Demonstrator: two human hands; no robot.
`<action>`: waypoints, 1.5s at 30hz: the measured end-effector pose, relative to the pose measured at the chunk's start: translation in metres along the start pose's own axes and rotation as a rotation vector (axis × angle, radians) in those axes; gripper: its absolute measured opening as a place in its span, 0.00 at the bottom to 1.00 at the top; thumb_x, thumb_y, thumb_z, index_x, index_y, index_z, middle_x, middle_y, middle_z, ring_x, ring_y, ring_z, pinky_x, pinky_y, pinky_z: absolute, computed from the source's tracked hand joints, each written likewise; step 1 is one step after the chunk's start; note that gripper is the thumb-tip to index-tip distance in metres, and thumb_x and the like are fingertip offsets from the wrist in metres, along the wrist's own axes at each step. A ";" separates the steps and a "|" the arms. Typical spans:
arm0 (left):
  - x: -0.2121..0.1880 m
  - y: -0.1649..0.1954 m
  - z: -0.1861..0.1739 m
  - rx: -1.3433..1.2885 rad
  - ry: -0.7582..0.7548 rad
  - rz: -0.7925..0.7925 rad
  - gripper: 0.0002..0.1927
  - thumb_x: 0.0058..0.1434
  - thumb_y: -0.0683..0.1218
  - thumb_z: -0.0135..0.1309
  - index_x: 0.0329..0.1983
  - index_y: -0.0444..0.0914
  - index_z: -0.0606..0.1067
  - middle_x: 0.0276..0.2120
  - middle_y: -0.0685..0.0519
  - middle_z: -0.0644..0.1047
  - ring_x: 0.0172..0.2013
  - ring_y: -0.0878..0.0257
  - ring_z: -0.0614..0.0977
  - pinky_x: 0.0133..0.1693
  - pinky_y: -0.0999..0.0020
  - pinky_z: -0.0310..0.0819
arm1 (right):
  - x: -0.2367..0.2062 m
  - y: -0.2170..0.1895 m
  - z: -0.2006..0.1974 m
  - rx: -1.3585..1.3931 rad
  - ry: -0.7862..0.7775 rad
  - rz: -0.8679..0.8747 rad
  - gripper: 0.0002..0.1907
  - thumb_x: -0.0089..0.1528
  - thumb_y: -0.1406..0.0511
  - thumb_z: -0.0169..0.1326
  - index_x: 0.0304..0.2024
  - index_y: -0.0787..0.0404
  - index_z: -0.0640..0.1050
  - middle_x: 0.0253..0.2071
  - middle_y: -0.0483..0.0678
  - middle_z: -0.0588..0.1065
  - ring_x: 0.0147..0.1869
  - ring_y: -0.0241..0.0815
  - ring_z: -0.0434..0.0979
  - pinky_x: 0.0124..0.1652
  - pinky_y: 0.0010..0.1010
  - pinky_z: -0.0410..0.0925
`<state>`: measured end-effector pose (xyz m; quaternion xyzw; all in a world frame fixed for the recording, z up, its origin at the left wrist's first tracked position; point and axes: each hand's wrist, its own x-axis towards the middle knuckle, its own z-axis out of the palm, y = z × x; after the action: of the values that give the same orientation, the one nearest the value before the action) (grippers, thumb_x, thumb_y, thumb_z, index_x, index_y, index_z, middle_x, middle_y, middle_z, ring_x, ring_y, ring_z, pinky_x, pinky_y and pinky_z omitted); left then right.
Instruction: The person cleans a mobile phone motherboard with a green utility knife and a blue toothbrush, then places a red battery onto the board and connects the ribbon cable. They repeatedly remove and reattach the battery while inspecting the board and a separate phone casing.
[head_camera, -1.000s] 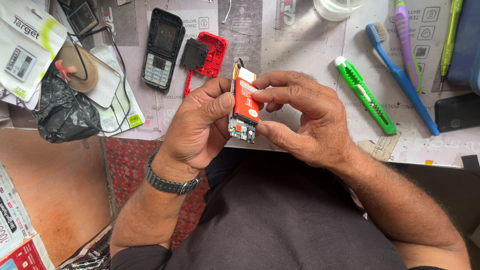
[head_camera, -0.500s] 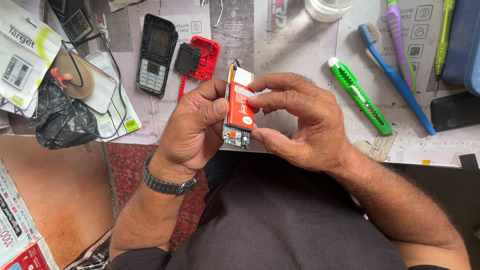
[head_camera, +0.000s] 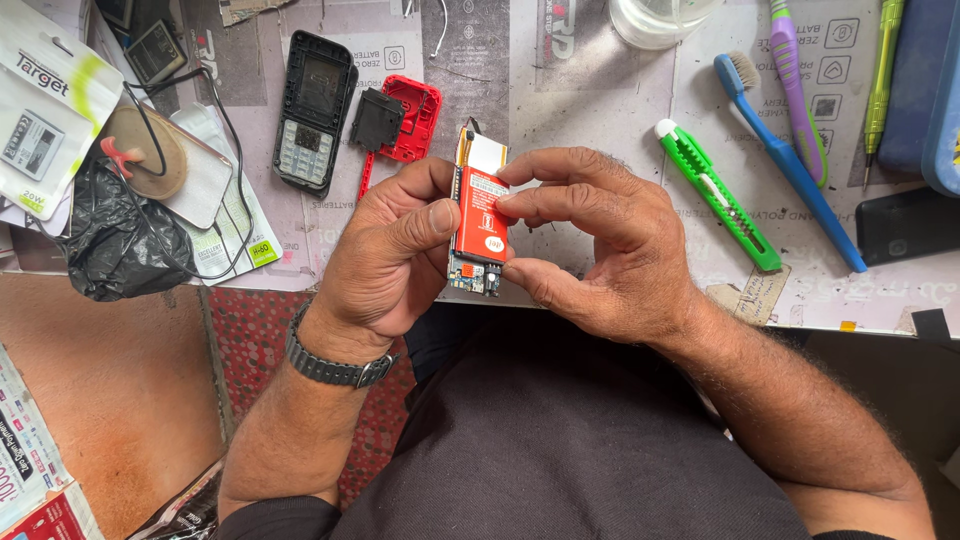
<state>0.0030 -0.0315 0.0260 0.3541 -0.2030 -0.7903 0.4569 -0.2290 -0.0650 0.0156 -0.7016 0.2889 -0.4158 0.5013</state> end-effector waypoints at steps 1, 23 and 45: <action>0.000 0.000 0.000 -0.001 0.000 0.001 0.19 0.70 0.47 0.60 0.57 0.30 0.72 0.48 0.45 0.80 0.50 0.59 0.83 0.54 0.62 0.81 | 0.000 0.000 0.000 0.016 -0.002 0.007 0.20 0.60 0.66 0.68 0.53 0.61 0.79 0.58 0.53 0.76 0.56 0.40 0.82 0.54 0.28 0.78; 0.007 0.000 0.004 0.029 -0.020 0.034 0.17 0.68 0.45 0.63 0.53 0.31 0.74 0.45 0.46 0.80 0.47 0.60 0.83 0.52 0.64 0.82 | -0.001 -0.001 -0.005 -0.007 -0.005 -0.023 0.25 0.59 0.65 0.69 0.57 0.59 0.77 0.61 0.53 0.74 0.57 0.38 0.80 0.51 0.26 0.77; 0.012 -0.036 0.024 -0.093 -0.028 0.139 0.17 0.66 0.51 0.64 0.45 0.37 0.71 0.44 0.46 0.80 0.39 0.60 0.84 0.43 0.64 0.83 | -0.010 -0.003 0.009 -0.285 0.196 -0.181 0.43 0.53 0.71 0.73 0.66 0.63 0.65 0.57 0.52 0.75 0.46 0.37 0.79 0.45 0.25 0.76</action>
<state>-0.0398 -0.0242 0.0146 0.3066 -0.1965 -0.7702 0.5236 -0.2260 -0.0516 0.0146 -0.7447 0.3282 -0.4804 0.3270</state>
